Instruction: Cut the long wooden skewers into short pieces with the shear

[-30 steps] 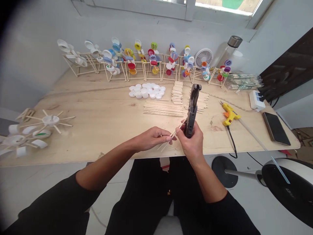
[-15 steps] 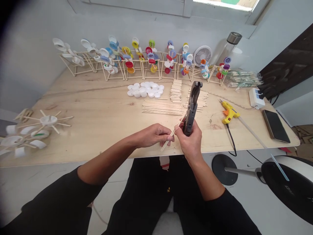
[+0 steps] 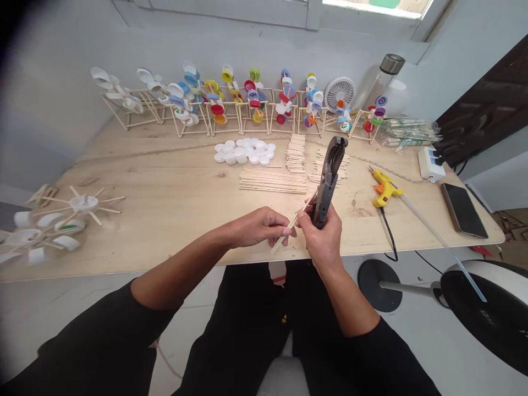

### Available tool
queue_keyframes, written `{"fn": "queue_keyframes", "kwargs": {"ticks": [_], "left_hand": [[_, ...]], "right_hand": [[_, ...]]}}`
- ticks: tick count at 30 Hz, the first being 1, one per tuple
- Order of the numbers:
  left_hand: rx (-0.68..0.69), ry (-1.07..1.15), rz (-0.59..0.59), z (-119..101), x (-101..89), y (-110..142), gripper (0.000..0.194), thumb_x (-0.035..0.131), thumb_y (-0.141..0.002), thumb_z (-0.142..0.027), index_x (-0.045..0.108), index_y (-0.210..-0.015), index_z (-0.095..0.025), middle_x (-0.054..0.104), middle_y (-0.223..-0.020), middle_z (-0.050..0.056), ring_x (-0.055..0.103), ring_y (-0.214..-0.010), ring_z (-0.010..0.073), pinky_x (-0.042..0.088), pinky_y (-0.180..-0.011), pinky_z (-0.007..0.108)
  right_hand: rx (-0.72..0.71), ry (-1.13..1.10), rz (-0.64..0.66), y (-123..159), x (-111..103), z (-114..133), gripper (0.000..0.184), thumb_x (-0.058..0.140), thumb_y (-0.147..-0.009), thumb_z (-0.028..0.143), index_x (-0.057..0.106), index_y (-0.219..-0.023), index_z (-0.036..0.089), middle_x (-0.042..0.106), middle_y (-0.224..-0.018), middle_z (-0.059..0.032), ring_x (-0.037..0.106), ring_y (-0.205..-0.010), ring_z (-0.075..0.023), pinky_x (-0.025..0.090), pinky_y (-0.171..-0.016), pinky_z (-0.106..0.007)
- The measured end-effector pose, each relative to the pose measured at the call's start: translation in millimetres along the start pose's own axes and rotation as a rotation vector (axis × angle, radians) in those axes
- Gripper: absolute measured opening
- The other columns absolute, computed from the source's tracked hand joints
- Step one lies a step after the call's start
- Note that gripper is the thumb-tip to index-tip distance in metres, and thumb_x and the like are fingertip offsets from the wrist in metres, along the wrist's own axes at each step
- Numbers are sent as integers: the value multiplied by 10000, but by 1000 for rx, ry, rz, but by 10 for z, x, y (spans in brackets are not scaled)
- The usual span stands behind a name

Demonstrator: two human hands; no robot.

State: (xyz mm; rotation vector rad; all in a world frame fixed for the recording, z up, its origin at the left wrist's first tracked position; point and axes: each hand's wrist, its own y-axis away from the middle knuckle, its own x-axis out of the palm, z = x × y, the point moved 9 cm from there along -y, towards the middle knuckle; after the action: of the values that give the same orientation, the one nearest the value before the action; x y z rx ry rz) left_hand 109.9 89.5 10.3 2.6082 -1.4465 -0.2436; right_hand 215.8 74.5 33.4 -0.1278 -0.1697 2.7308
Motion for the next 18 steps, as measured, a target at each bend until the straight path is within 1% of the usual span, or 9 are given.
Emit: {"fn": "queue_keyframes", "kwargs": {"ticks": [5,10,18], "left_hand": [[-1,0,0,-6,14,9,293,543,-789,-361,623,-660,-111,579,-605,7,483,-517,71,425,-509,195],[-6,-7,0,13,22,7,292,541,-790,-364,625,-671,-112,590,-620,9,486,-519,69,422,-511,191],[27,12,22,-31,50,18,265,517,-807,-324,589,-653,-120,558,-586,-11,480,-525,72,416,-505,186]], "right_hand": [[-15,-10,-6,10,-11,32,176,629,-693,216,553,-852,207,523,-658,51,539,-504,-101,471,-526,-252],[-21,27,-13,14,-22,34,168,617,-705,207,545,-857,204,526,-684,44,544,-515,-103,477,-529,-250],[1,-8,-5,16,-9,18,174,632,-700,206,554,-855,202,524,-640,58,539,-516,-106,462,-553,-255]]}}
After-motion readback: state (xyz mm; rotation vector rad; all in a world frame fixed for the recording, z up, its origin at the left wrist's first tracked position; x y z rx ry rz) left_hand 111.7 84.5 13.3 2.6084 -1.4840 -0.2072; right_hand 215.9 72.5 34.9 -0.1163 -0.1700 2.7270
